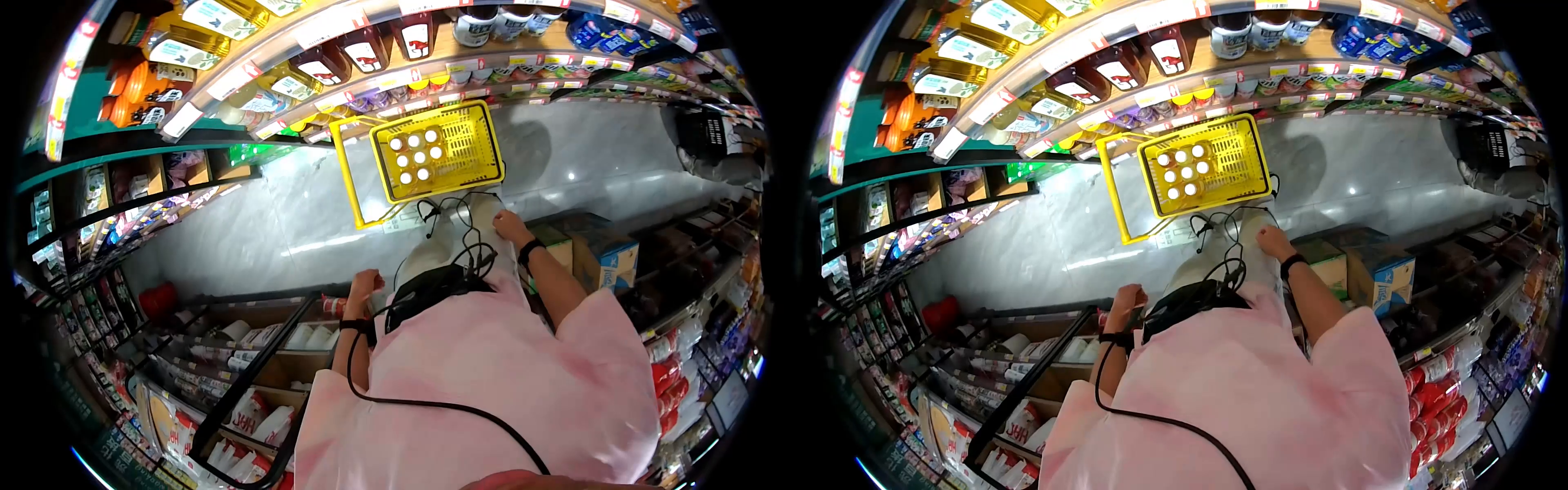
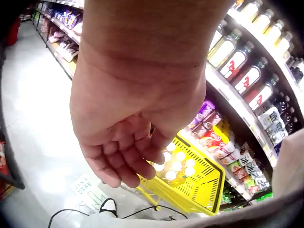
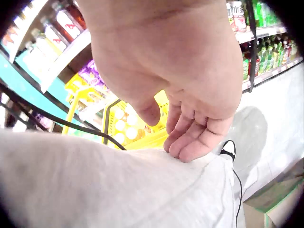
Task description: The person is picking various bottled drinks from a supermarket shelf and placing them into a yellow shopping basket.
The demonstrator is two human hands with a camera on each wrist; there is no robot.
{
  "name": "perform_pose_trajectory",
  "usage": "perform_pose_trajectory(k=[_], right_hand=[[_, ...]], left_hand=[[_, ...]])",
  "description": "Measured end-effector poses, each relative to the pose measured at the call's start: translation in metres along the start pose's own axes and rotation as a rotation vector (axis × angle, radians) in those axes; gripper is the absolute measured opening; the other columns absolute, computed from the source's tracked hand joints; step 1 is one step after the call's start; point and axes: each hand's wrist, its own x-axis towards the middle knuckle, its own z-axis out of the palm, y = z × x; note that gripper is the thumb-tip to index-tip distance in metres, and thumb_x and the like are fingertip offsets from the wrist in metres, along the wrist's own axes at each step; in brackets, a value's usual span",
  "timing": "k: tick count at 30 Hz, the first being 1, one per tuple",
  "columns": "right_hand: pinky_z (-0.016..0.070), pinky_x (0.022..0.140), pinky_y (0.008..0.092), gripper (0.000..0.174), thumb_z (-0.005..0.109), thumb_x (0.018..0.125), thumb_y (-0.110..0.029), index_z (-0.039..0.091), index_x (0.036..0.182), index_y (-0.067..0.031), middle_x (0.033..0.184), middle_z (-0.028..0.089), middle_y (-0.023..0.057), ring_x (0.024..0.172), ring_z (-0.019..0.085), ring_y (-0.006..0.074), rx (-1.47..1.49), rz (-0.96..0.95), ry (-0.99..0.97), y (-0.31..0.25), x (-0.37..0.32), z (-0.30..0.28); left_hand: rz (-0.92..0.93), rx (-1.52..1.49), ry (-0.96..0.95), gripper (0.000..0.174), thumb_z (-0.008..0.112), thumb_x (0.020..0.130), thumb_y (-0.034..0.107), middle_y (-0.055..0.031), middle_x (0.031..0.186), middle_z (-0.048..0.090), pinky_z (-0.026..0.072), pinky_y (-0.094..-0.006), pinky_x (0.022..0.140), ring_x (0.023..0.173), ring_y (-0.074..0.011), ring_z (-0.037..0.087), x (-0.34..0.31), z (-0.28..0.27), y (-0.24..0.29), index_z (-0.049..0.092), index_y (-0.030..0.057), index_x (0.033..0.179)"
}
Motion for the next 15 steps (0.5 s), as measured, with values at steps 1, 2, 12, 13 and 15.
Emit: perform_pose_trajectory(k=[1,2,12,13,15], right_hand=[[0.0491,0.081,0.0467,0.031,0.056,0.083,-0.028,0.065,0.097,-0.0023,0.100,0.067,0.0198,0.094,0.063,0.0378,-0.084,-0.093,-0.006,-0.004,0.006,0.004],[0.0490,0.081,0.0466,0.030,0.058,0.083,-0.027,0.064,0.098,-0.0017,0.101,0.067,0.0201,0.095,0.062,0.0377,-0.101,-0.166,-0.049,-0.010,0.018,0.008],[0.0496,0.082,0.0480,0.042,0.056,0.084,-0.012,0.049,0.125,-0.0052,0.101,0.064,0.0226,0.098,0.062,0.0401,-0.165,-0.297,0.063,-0.139,0.188,0.039],[0.0498,0.082,0.0483,0.046,0.054,0.084,-0.011,0.047,0.129,-0.0067,0.102,0.065,0.0217,0.096,0.062,0.0412,-0.219,-0.276,0.156,-0.142,0.200,0.048],[0.0496,0.082,0.0492,0.043,0.052,0.086,-0.011,0.048,0.128,-0.0074,0.103,0.065,0.0222,0.096,0.062,0.0420,-0.230,-0.275,0.097,-0.142,0.223,0.057]], left_hand=[[0.032,-0.006,0.005,0.029,0.052,0.092,0.025,-0.0084,0.068,0.064,0.0517,-0.0304,0.060,0.063,-0.0192,0.064,-0.004,0.005,0.005,0.062,0.0028,0.076],[0.064,-0.011,0.011,0.029,0.052,0.092,0.026,-0.0081,0.068,0.064,0.0518,-0.0300,0.060,0.063,-0.0186,0.064,-0.009,0.009,0.007,0.062,0.0027,0.077],[0.002,0.215,0.135,0.021,0.054,0.093,0.021,-0.0048,0.074,0.066,0.0488,-0.0255,0.061,0.068,-0.0116,0.062,-0.057,0.058,-0.047,0.064,0.0030,0.094],[-0.032,0.182,0.121,0.021,0.053,0.093,0.020,-0.0050,0.075,0.066,0.0492,-0.0259,0.062,0.069,-0.0120,0.063,-0.060,0.062,-0.055,0.064,0.0027,0.095],[-0.089,0.080,0.104,0.020,0.052,0.092,0.018,-0.0056,0.077,0.066,0.0502,-0.0272,0.065,0.071,-0.0134,0.063,-0.065,0.070,-0.067,0.064,0.0019,0.097]])
